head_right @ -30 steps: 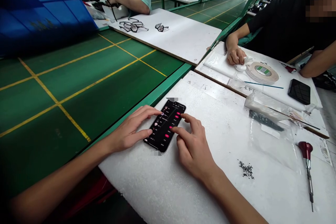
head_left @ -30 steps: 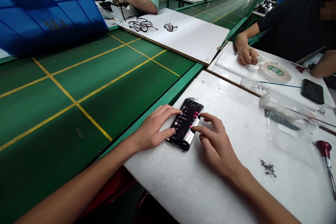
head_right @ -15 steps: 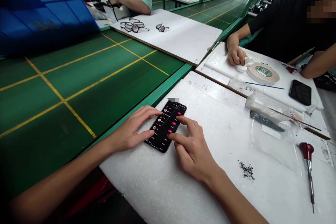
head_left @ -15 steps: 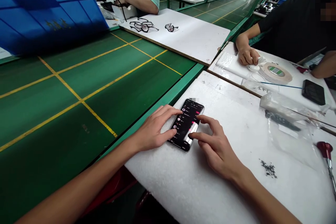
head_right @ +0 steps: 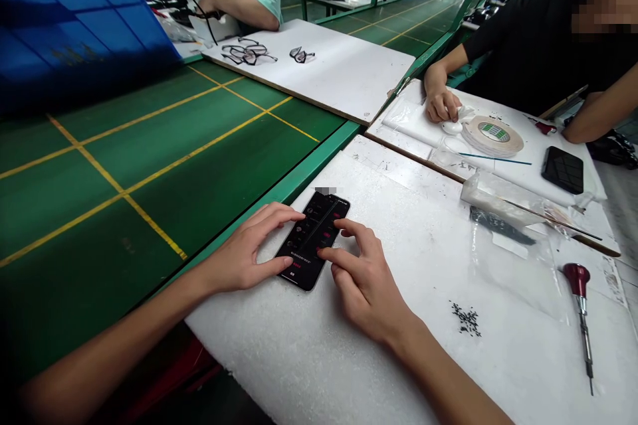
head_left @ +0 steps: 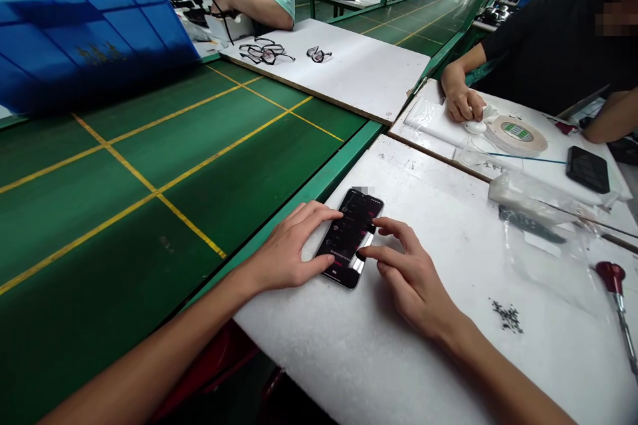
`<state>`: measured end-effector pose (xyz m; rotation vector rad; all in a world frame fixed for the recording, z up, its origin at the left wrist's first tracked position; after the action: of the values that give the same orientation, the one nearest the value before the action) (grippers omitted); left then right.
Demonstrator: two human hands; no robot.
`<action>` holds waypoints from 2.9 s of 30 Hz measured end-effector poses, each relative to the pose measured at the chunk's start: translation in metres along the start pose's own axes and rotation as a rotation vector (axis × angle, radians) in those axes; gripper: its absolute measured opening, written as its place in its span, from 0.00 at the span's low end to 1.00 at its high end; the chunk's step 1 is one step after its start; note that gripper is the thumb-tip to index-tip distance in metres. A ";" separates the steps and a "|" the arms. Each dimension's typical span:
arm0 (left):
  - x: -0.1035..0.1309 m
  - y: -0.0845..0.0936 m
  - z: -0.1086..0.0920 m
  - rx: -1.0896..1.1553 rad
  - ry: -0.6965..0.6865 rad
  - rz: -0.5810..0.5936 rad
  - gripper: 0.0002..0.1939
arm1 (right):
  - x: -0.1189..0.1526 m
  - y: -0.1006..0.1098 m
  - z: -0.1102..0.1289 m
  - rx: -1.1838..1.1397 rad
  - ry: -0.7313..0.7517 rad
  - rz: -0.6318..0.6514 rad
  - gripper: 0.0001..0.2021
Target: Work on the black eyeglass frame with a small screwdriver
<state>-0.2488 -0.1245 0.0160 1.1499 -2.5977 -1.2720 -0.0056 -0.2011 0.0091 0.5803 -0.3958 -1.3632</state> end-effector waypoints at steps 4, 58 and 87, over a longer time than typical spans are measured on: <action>0.000 0.001 -0.001 0.006 0.002 0.015 0.30 | 0.000 0.000 0.001 0.013 0.014 0.022 0.21; 0.001 0.002 0.000 0.104 0.001 0.012 0.31 | 0.001 0.003 0.009 0.110 0.174 0.101 0.26; -0.002 0.004 -0.002 0.112 0.017 0.010 0.24 | -0.001 -0.003 0.005 0.156 0.074 0.018 0.22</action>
<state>-0.2494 -0.1230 0.0210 1.1560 -2.6894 -1.1232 -0.0112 -0.2016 0.0111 0.7524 -0.4489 -1.2971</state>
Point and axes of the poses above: each hand's wrist, its own x-axis away from the middle knuckle, its own y-axis out of the back of the hand, z = x × y, the point moved 2 cm from there along -x, towards the middle knuckle, and after that the axes turned 11 degrees about -y, right-handed, at the moved point
